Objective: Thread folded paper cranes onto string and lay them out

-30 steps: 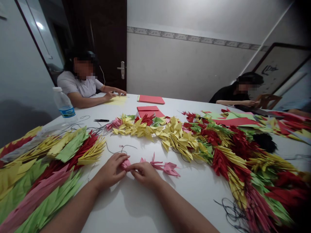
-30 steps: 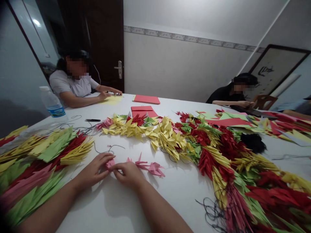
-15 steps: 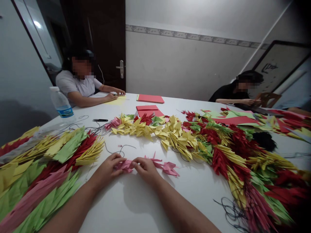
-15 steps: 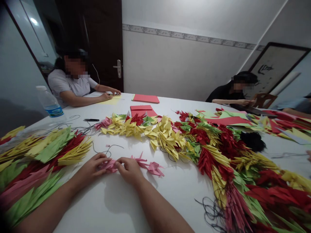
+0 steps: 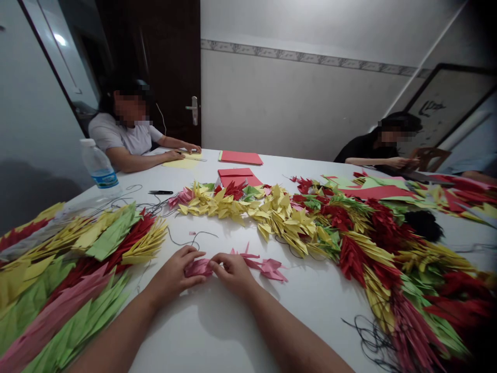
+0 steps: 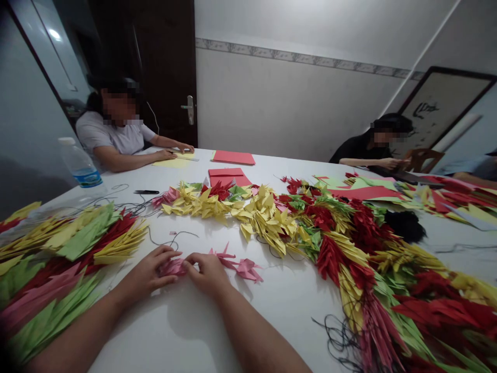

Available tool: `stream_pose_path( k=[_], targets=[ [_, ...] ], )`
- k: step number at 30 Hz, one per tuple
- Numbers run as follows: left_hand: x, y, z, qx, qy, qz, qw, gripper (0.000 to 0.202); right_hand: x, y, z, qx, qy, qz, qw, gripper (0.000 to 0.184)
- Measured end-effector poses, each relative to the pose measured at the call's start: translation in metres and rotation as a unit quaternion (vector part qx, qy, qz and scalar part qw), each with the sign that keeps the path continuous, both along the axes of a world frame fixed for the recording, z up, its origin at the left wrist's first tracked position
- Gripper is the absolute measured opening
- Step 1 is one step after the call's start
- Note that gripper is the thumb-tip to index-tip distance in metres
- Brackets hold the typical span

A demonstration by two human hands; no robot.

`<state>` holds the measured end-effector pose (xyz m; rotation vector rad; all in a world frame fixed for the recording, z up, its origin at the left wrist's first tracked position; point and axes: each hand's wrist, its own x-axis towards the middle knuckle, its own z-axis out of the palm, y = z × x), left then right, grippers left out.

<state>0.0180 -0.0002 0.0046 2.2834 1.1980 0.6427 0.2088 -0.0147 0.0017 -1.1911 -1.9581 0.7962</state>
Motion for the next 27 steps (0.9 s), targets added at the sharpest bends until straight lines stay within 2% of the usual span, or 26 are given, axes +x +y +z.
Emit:
stream_pose_path(
  k=[4,7,12,15,19,23,27],
  targets=[
    [0.004,0.0,0.003,0.016,0.011,0.002,1.0,0.031,-0.001,-0.003,0.002,0.024,-0.01,-0.016,1.0,0.022],
    [0.001,0.003,0.002,0.046,0.016,0.057,0.997,0.035,-0.001,-0.008,0.005,0.049,-0.017,-0.062,0.997,0.029],
    [-0.007,0.008,-0.002,0.094,0.041,0.132,0.986,0.04,0.001,-0.009,0.006,0.188,0.06,-0.099,0.975,0.021],
    [-0.009,0.008,-0.003,0.122,0.062,0.157,0.978,0.032,0.004,-0.004,0.003,0.246,0.081,-0.126,0.958,0.019],
    [-0.008,0.007,-0.004,0.153,0.092,0.197,0.964,0.024,0.007,0.001,-0.001,0.258,0.01,-0.195,0.946,0.028],
    [-0.008,0.007,-0.007,0.164,0.118,0.202,0.958,0.025,0.004,0.002,-0.005,0.226,-0.11,-0.265,0.931,0.037],
    [-0.009,0.008,-0.011,0.174,0.124,0.197,0.957,0.025,0.002,0.001,-0.006,0.194,-0.207,-0.262,0.922,0.044]
  ],
)
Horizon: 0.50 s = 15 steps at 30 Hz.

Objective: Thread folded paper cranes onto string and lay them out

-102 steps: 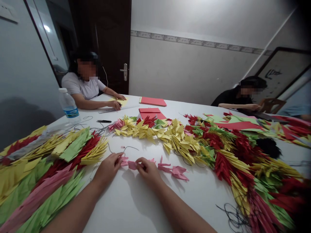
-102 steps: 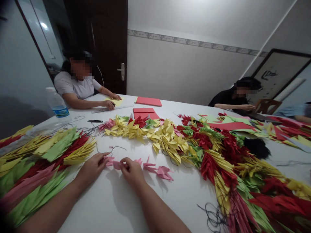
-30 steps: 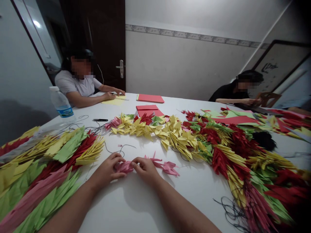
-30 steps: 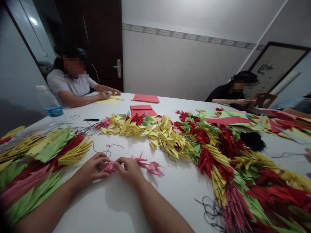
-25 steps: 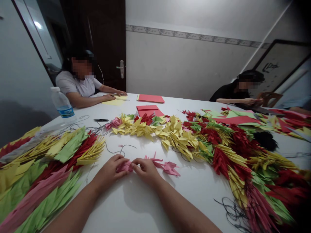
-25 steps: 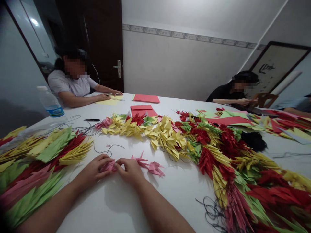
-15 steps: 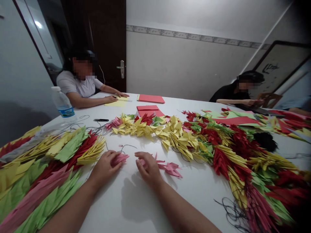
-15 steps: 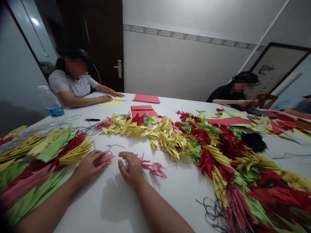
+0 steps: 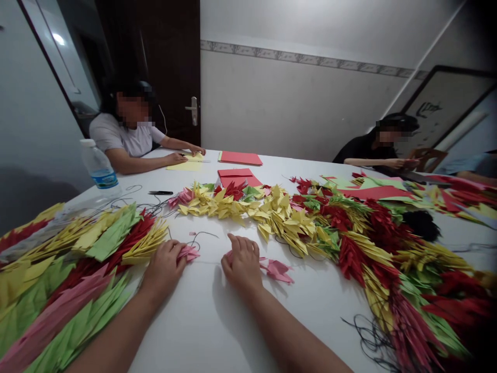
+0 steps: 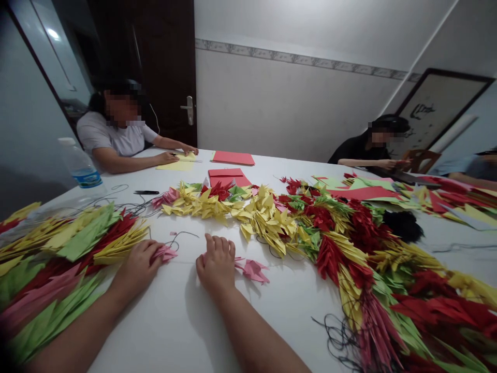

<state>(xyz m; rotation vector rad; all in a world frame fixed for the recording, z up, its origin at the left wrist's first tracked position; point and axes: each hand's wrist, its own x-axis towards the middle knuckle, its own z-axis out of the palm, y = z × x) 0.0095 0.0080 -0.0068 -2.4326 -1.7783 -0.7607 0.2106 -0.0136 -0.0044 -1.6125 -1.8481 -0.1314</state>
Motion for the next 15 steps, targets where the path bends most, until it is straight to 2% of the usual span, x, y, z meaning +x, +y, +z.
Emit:
stream_pose_path(
  k=[5,9,15],
  targets=[
    [0.001,-0.001,-0.002,0.028,0.018,0.026,0.999,0.03,0.001,0.0,0.004,-0.074,-0.058,0.006,0.996,0.037],
    [0.002,-0.002,0.002,0.082,0.024,0.034,0.996,0.037,0.0,-0.001,0.004,-0.055,-0.055,0.054,0.995,0.043],
    [0.019,-0.019,0.013,0.167,0.023,-0.07,0.983,0.047,-0.001,-0.001,0.002,0.002,0.058,0.136,0.989,0.044]
  ],
)
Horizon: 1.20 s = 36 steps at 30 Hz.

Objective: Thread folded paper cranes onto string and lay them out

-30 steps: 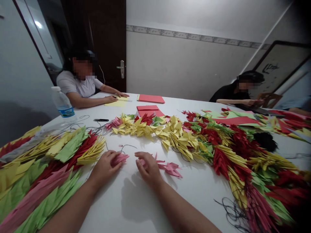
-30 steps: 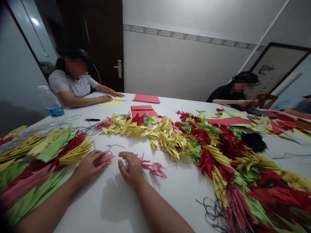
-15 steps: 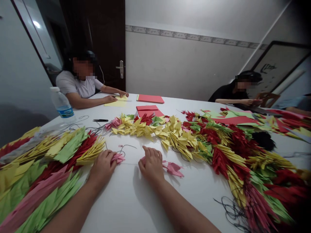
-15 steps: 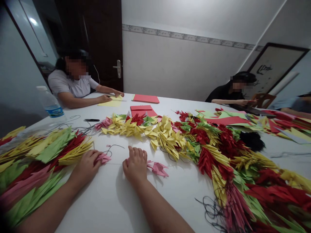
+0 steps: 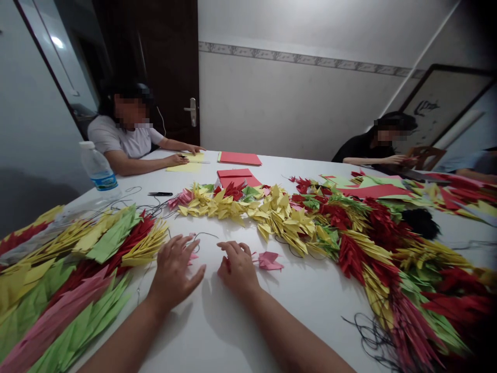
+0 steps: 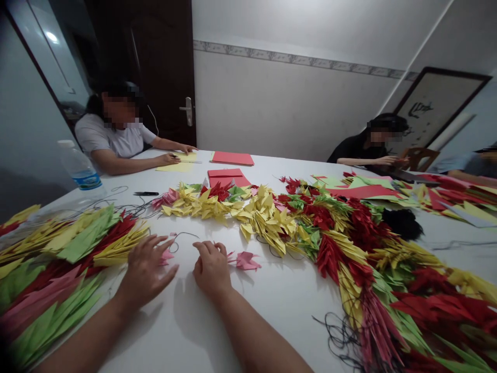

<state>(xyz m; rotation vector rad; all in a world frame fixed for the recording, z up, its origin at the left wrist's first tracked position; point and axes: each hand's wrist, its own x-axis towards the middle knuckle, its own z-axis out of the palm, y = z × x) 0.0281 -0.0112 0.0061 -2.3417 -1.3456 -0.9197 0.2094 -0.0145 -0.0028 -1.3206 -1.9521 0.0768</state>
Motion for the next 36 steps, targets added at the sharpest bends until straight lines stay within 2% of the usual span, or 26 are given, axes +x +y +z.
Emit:
stream_pose_path(
  k=[2,4,9,12,15,18,25,29,36],
  targets=[
    [0.013,-0.007,-0.001,-0.01,0.01,-0.038,0.999,0.052,0.0,0.0,-0.001,0.018,0.049,0.008,0.999,0.04],
    [0.028,-0.011,-0.003,-0.034,0.009,-0.048,0.998,0.051,0.0,0.0,-0.001,0.028,0.086,0.003,0.996,0.037],
    [0.05,-0.011,-0.009,-0.107,0.0,-0.064,0.992,0.031,-0.002,-0.004,-0.001,0.028,0.107,0.019,0.994,0.033],
    [0.047,-0.007,-0.009,-0.147,-0.005,-0.098,0.984,0.026,-0.002,-0.003,0.0,0.019,0.106,0.021,0.994,0.029],
    [0.041,-0.005,-0.007,-0.159,-0.02,-0.096,0.982,0.025,0.0,-0.001,0.0,-0.015,0.077,-0.003,0.997,0.027],
    [0.035,-0.005,-0.005,-0.137,-0.027,-0.082,0.987,0.024,0.002,0.002,0.0,-0.038,0.022,-0.041,0.998,0.027],
    [0.028,-0.008,0.002,-0.044,-0.034,-0.047,0.997,0.025,0.003,0.005,-0.001,-0.038,-0.1,-0.094,0.99,0.028],
    [0.019,-0.006,0.002,-0.007,-0.033,-0.016,0.999,0.028,0.005,0.008,-0.001,-0.021,-0.118,-0.118,0.986,0.023],
    [0.012,-0.001,-0.003,-0.047,-0.007,0.019,0.999,0.029,0.012,0.012,-0.004,0.049,-0.096,-0.14,0.984,0.022]
  ],
)
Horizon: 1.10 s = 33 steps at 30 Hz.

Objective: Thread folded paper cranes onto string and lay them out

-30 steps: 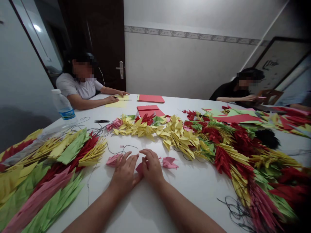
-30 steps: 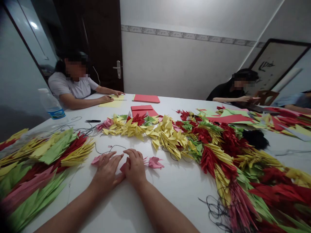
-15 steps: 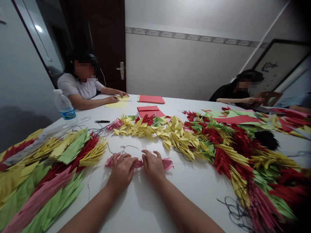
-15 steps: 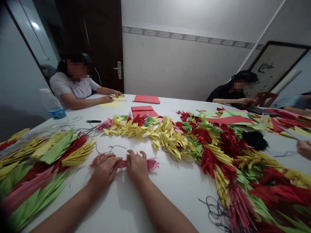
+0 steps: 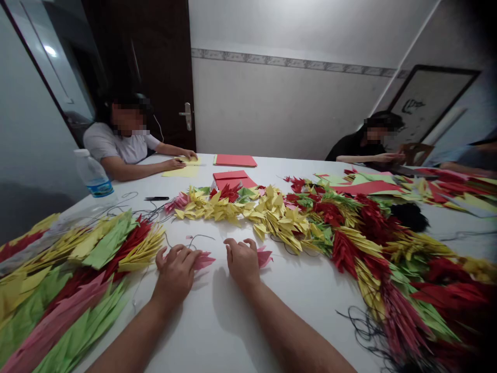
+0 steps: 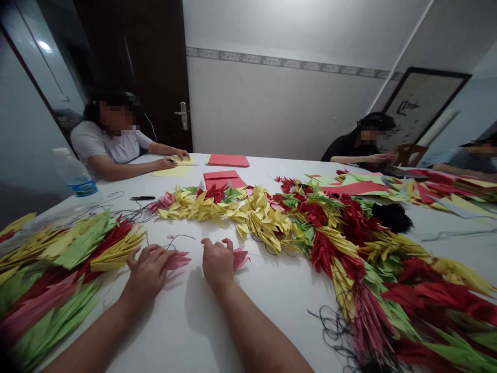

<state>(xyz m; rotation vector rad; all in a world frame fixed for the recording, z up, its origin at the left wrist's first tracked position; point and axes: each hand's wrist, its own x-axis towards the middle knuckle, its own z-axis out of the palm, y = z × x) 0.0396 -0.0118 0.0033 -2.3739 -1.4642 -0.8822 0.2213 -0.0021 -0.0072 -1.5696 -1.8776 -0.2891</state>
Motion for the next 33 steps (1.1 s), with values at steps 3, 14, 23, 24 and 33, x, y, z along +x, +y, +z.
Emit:
stream_pose_path(
  k=[3,14,23,24,33],
  targets=[
    [-0.001,0.001,-0.001,-0.002,0.028,0.027,0.999,0.029,0.004,0.003,0.0,0.024,0.008,-0.015,1.0,0.023],
    [0.001,0.002,-0.004,0.053,0.039,0.043,0.997,0.027,-0.005,-0.003,0.01,0.065,0.045,0.028,0.996,0.015],
    [0.014,-0.006,0.003,0.105,-0.018,-0.104,0.989,0.025,0.083,-0.02,0.053,0.054,0.242,-0.001,0.969,0.027],
    [0.019,-0.007,0.001,0.11,-0.018,-0.115,0.987,0.026,0.092,-0.023,0.044,0.016,0.243,-0.009,0.97,0.029],
    [0.094,-0.012,-0.021,0.053,0.04,-0.133,0.989,0.045,0.107,-0.016,-0.016,-0.024,0.163,0.029,0.986,0.038]
  ],
)
